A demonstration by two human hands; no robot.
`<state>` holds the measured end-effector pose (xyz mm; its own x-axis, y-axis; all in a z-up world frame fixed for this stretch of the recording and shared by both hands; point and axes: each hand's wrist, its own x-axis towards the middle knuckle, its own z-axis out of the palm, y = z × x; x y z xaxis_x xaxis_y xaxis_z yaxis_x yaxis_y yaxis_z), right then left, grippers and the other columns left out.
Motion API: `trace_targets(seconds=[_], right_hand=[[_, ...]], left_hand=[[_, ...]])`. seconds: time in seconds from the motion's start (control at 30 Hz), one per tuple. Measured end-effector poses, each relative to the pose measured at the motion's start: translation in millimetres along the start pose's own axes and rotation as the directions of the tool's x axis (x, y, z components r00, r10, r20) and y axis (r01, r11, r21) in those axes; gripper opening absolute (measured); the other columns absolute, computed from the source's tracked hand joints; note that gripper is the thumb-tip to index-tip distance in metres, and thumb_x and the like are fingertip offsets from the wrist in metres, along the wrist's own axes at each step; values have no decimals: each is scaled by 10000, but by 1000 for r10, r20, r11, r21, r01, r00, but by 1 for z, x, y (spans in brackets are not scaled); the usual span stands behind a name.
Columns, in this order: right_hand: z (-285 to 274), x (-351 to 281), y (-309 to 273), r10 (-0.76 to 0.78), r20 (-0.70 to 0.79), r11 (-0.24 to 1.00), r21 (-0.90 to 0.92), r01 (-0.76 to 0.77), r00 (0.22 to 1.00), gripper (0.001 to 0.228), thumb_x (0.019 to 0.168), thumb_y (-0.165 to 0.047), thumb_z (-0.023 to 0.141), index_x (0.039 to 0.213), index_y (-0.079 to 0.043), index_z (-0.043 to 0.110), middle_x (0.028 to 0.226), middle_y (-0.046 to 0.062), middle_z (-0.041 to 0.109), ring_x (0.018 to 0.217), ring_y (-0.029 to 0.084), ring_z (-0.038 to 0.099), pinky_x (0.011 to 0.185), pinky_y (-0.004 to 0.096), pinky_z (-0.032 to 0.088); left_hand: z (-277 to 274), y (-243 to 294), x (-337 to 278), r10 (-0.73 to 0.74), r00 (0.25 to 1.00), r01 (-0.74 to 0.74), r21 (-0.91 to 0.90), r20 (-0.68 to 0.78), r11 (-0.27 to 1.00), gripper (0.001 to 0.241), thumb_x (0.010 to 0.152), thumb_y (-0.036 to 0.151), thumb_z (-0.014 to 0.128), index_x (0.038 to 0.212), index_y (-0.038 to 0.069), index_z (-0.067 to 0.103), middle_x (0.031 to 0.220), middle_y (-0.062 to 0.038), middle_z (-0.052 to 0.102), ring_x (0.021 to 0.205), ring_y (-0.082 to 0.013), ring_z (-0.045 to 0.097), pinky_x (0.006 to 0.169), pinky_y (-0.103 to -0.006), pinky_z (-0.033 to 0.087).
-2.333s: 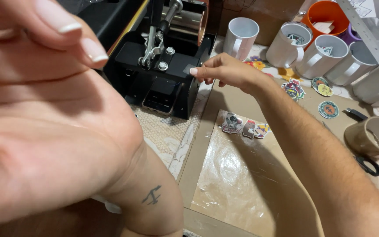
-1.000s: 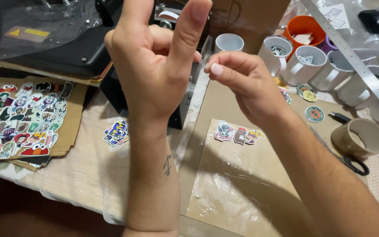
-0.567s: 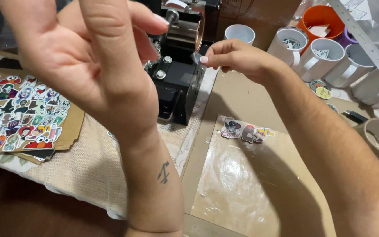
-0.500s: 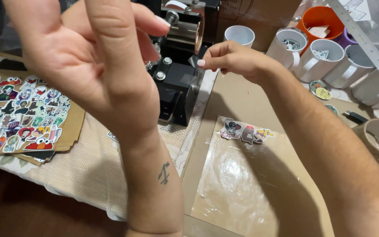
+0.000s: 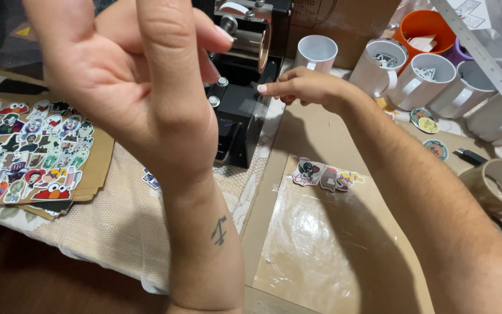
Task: Arranging stickers on a sheet, securing them with tape, and cutting them with scissors.
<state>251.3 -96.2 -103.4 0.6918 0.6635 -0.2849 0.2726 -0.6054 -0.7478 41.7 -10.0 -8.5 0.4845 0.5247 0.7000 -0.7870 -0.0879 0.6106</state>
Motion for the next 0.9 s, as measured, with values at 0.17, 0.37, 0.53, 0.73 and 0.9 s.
trace_targets(seconds=[0.17, 0.37, 0.53, 0.73, 0.9], right_hand=[[-10, -16, 14, -72, -41, 996, 41, 73, 997, 416, 891, -576, 576, 900, -165, 637, 873, -27, 581, 854, 90, 507, 746, 272, 363], [-35, -156, 17, -270, -424, 952, 19, 306, 865, 227, 947, -380, 661, 934, -154, 687, 739, -65, 498, 683, 51, 430, 574, 236, 325], [-42, -284, 44, -332, -742, 921, -124, 368, 582, 146, 1073, -77, 671, 961, -24, 593, 809, 33, 544, 657, 73, 443, 599, 201, 337], [-21, -355, 39, -737, -591, 665, -721, 195, 328, 159, 951, -98, 809, 1035, 13, 732, 978, 149, 610, 1069, 359, 529, 1001, 438, 436], [-16, -353, 33, -885, -415, 447, -884, 134, 214, 156, 898, -208, 839, 968, -82, 782, 891, 113, 618, 1014, 412, 487, 902, 445, 450]], left_hand=[[7, 11, -3, -71, 997, 74, -96, 37, 993, 281, 895, 330, 582, 735, 141, 450, 500, -51, 425, 398, -106, 354, 440, -232, 232], [26, 2, -14, -359, 755, 456, -47, 548, 889, 310, 951, 236, 602, 1083, -1, 752, 627, -10, 522, 534, -66, 380, 499, -216, 305], [57, -9, -39, -305, 631, 287, 151, 713, 946, 177, 939, 168, 693, 1109, 161, 743, 1121, -14, 561, 1034, -109, 522, 907, -273, 362], [90, -2, -72, -81, 677, -39, 145, 732, 989, 41, 881, 94, 757, 921, 96, 748, 965, -43, 741, 935, -152, 690, 912, -310, 544], [96, 7, -88, 158, 646, -350, 105, 747, 931, 40, 935, 38, 711, 972, 49, 702, 940, -64, 704, 906, -244, 651, 874, -355, 480]])
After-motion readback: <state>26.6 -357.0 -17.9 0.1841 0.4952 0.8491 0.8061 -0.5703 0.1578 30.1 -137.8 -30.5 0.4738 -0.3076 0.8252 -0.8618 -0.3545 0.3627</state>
